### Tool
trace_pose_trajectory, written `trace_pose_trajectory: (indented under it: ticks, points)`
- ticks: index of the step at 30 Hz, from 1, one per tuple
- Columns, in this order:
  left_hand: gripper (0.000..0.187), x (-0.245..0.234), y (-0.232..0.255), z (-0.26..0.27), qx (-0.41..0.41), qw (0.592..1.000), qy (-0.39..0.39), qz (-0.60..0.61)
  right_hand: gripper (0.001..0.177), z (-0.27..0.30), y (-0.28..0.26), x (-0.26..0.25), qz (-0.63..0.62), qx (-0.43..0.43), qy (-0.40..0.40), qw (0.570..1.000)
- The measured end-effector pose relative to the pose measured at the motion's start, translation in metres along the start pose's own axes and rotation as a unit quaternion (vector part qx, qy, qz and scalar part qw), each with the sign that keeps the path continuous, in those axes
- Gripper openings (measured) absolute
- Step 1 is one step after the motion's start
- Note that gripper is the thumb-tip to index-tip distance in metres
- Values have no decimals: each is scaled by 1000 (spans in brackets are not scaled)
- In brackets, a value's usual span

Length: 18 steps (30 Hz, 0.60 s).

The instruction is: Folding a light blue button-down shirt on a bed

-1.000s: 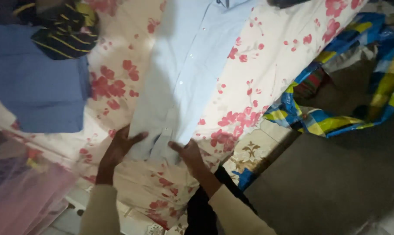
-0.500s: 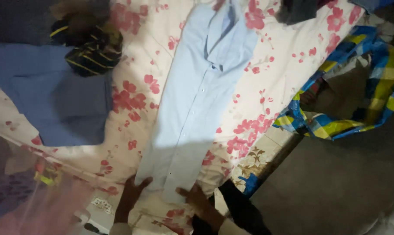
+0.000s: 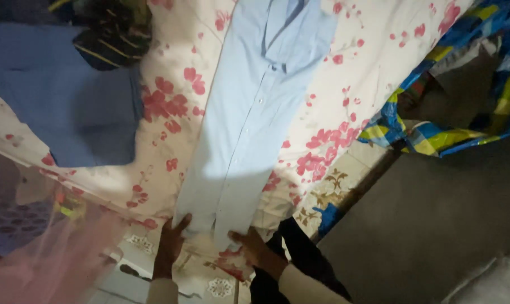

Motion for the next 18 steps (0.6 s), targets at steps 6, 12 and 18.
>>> trace_pose_trajectory:
  ticks: [6,12,18]
  points:
    - [64,-46,-53,-8,-9,996,73,-43,99,15,11,10,125,91,30,988]
    - [75,-80,-36,-57,98,785,50,-610,18,-11,7,-98,677,-450,-216,541]
    - [69,50,125,-97,515,496,204,-668,17,7,-231,-96,903,-372,108,185]
Point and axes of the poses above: each hand's wrist, its own z-axis away from the middle knuckle, its own x-axis out of the palm, y = z × x, the point moved 4 cm from there along -z, towards the middle knuckle, and after that the axes turned 5 degrees about z, right-handed, at the moved point
